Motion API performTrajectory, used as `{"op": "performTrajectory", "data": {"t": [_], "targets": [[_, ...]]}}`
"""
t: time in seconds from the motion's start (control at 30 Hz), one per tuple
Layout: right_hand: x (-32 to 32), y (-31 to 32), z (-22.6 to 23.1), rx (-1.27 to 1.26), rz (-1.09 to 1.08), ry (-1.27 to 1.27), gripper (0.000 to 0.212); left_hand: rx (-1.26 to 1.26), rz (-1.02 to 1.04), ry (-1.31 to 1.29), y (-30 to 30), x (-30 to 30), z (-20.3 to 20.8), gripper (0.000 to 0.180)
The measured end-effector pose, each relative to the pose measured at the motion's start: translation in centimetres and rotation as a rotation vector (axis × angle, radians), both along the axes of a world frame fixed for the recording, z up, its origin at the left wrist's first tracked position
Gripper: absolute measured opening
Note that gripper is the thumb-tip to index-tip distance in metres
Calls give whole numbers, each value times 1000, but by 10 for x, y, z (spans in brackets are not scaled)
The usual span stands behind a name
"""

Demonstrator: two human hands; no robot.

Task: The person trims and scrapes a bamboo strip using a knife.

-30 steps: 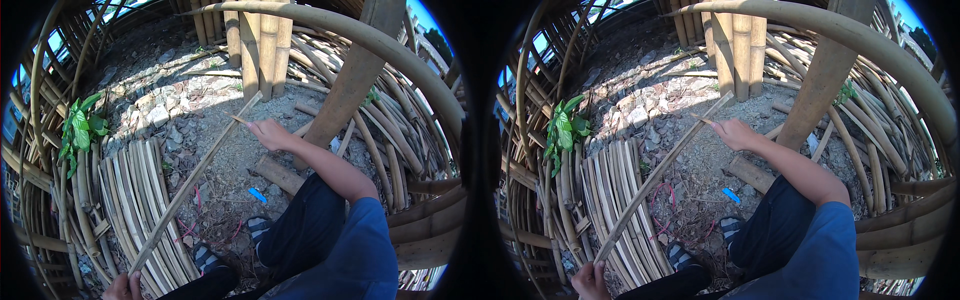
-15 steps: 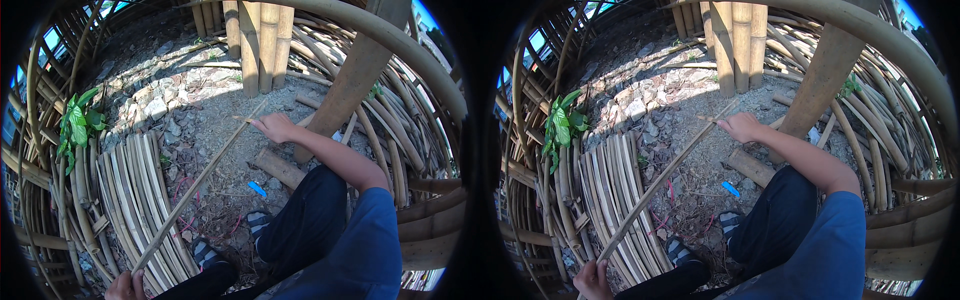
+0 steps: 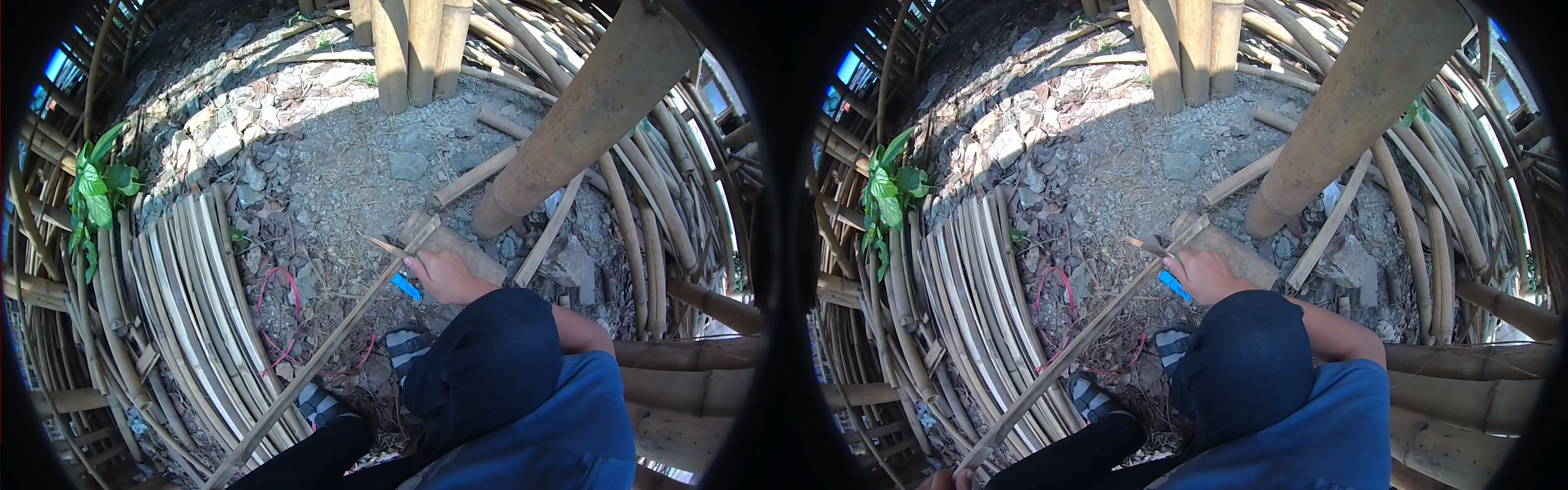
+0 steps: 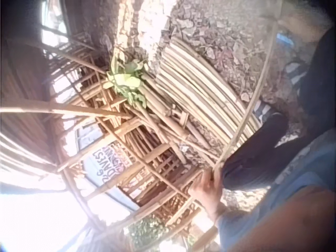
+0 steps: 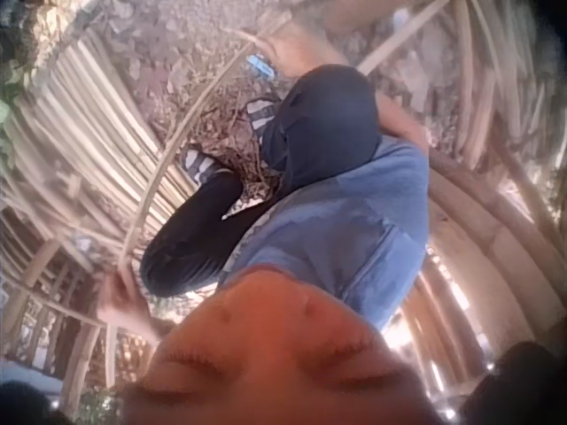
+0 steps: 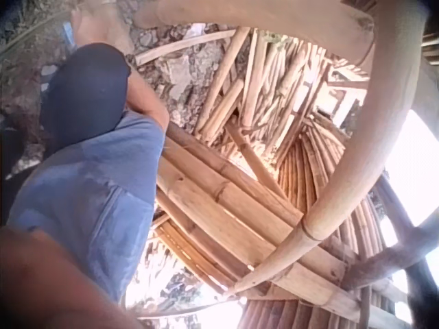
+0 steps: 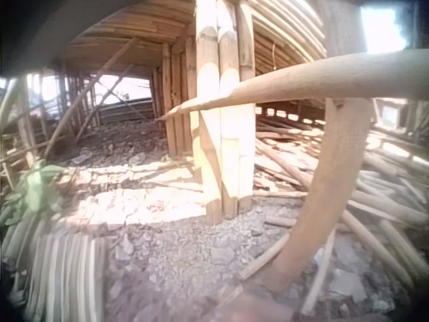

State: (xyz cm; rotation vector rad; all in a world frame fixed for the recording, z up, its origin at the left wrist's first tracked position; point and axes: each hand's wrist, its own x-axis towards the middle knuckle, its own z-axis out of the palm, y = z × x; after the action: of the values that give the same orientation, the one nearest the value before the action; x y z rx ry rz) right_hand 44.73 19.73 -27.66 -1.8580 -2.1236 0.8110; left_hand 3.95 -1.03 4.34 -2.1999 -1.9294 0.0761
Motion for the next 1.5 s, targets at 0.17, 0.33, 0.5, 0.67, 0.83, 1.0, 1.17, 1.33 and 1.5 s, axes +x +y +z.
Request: {"op": "performTrajectory", "data": {"t": [0.17, 0.33, 0.5, 0.67, 0.83, 1.0, 1.17, 1.33, 1.5], "targets": [[3, -9, 0, 87, -61, 42, 51, -104, 7, 29, 4, 9, 8, 31], [57, 12, -24, -106, -219, -159, 58, -153, -12, 101, 0, 6, 7, 30], [16, -10, 14, -63, -60, 26, 56, -69, -63, 95, 10, 9, 3, 34], [33, 4, -1, -124, -145, 7, 54, -112, -90, 21, 21, 18, -2, 38], [42, 2, -2, -83, -91, -26, 57, -56, -151, 109, 10, -5, -4, 40], [24, -12, 0, -31, -68, -36, 61, -68, -139, 112, 20, 9, 3, 37], [33, 2, 0, -80, -68, -5, 60, -41, -126, 70, 14, 11, 6, 37], [6, -5, 25, -75, 9, 13, 60, -44, -172, 165, 16, 17, 10, 37], [44, 3, -9, -101, -83, -23, 61, -6, -222, 231, 8, 9, 10, 33]]}}
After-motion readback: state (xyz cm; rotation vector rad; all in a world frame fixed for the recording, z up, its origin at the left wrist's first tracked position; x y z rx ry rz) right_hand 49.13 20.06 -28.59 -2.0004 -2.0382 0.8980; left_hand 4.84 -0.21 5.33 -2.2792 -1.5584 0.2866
